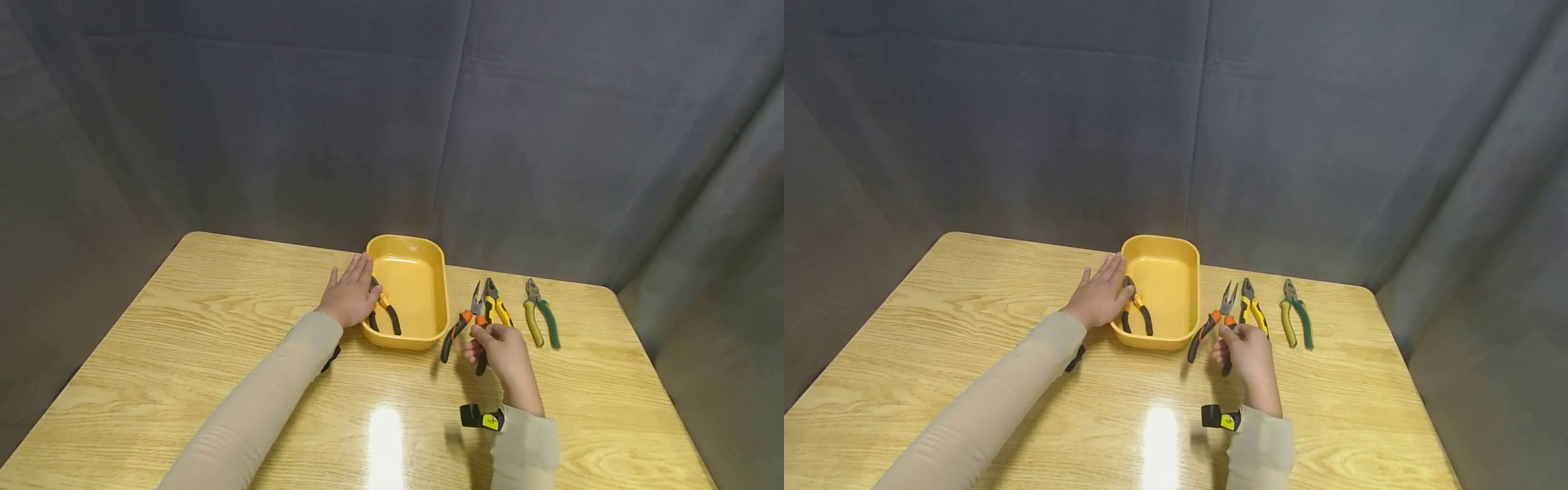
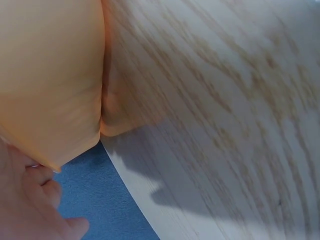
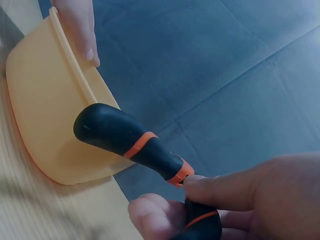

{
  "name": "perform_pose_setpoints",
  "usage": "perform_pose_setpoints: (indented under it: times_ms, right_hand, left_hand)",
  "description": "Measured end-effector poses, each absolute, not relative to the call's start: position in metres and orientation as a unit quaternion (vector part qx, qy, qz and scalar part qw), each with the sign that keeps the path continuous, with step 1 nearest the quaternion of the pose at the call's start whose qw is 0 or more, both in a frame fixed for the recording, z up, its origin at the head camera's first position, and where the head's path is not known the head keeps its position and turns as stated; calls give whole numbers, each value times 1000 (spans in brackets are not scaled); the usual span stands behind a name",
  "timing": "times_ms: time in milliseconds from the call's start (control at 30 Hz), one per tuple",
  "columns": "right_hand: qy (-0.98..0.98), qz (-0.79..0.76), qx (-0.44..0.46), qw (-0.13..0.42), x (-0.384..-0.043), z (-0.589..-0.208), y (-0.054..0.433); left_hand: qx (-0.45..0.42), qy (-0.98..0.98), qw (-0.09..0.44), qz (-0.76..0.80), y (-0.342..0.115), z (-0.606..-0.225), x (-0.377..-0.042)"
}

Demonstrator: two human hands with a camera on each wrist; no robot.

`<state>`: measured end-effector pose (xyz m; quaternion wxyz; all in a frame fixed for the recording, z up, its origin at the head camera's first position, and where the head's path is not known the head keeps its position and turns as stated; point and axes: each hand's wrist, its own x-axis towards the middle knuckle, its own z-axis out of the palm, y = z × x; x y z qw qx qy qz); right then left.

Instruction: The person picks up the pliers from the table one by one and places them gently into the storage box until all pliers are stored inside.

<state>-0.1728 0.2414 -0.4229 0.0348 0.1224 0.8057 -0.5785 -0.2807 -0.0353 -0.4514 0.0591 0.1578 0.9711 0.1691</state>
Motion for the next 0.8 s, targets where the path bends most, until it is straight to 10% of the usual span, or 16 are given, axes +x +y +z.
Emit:
perform_pose_setpoints:
  times_ms: [800]
  right_hand:
    - [778, -619, 101, 37, -180, -424, 226]
  left_hand:
    - [159, 971, 63, 169, -36, -450, -280]
